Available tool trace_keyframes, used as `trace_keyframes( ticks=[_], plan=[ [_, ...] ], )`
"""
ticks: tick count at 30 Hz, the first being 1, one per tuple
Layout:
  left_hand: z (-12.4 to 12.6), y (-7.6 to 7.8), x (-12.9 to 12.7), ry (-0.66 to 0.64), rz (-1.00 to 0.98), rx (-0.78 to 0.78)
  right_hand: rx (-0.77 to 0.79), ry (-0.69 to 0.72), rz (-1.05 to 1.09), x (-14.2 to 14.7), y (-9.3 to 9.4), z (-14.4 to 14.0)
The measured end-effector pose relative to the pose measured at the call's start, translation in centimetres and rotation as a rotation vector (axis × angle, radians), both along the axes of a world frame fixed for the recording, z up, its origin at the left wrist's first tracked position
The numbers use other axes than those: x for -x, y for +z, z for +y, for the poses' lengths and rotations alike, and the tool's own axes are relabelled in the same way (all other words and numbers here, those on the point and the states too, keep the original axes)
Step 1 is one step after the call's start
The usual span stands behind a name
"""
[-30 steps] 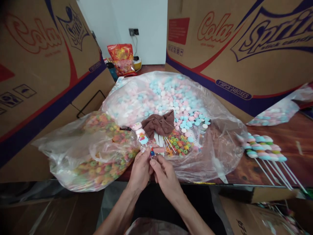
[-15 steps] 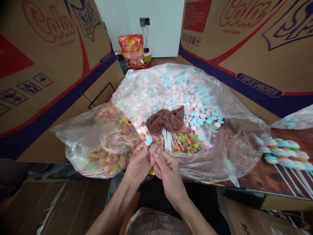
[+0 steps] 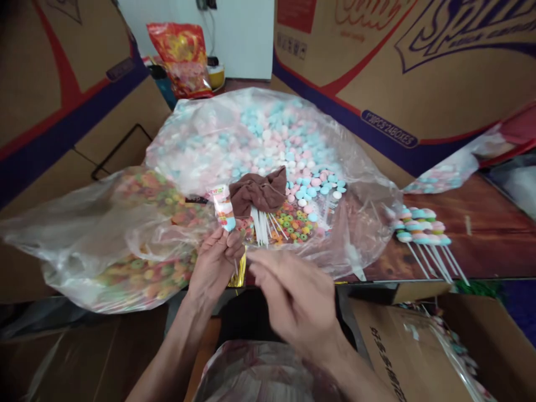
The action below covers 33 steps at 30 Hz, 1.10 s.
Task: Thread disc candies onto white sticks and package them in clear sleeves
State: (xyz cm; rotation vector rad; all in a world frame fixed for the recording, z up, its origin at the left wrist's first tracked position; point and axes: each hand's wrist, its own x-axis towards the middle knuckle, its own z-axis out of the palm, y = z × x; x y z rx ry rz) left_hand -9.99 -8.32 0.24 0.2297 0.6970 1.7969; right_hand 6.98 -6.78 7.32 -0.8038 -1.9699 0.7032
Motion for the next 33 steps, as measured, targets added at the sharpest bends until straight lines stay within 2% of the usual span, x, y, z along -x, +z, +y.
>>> trace_keyframes(
  ticks=[4, 8, 10, 13, 18, 22, 27, 30, 33],
  plan=[
    [0.1, 0.2, -0.1, 0.047, 0.067, 0.005, 0.157, -0.140, 0.042, -0.5, -3.4, 1.7],
    [0.6, 0.9, 0.0, 0.094, 0.215, -0.012, 0.069, -0.139, -0.144, -1.7, -6.2, 3.2],
    [0.9, 1.5, 0.3, 0.107, 0.290, -0.028, 0.039, -0.150, -0.259, -2.2, -6.8, 3.7],
    [1.0, 1.7, 0.9, 0.122, 0.293, -0.003, 0.028, -0.152, -0.382, -2.8, -7.4, 4.0],
    [0.7, 0.6, 1.0, 0.100, 0.261, 0.114, -0.040, -0.100, -0.442, -3.0, -8.0, 3.7],
    [0.8, 0.0, 0.3, 0.097, 0.292, 0.168, -0.038, -0.154, -0.488, -1.0, -7.8, 5.7],
    [0.6, 0.1, 0.6, 0.179, 0.365, 0.106, -0.006, -0.274, -0.815, 3.0, -7.2, 9.3],
    [0.3, 0.3, 1.0, 0.173, 0.382, 0.107, -0.054, -0.191, -0.898, 5.6, -7.5, 8.8],
    [0.9, 0.9, 0.8, 0.103, 0.409, 0.102, -0.046, -0.155, -0.876, 7.5, -8.2, 6.7]
  ],
)
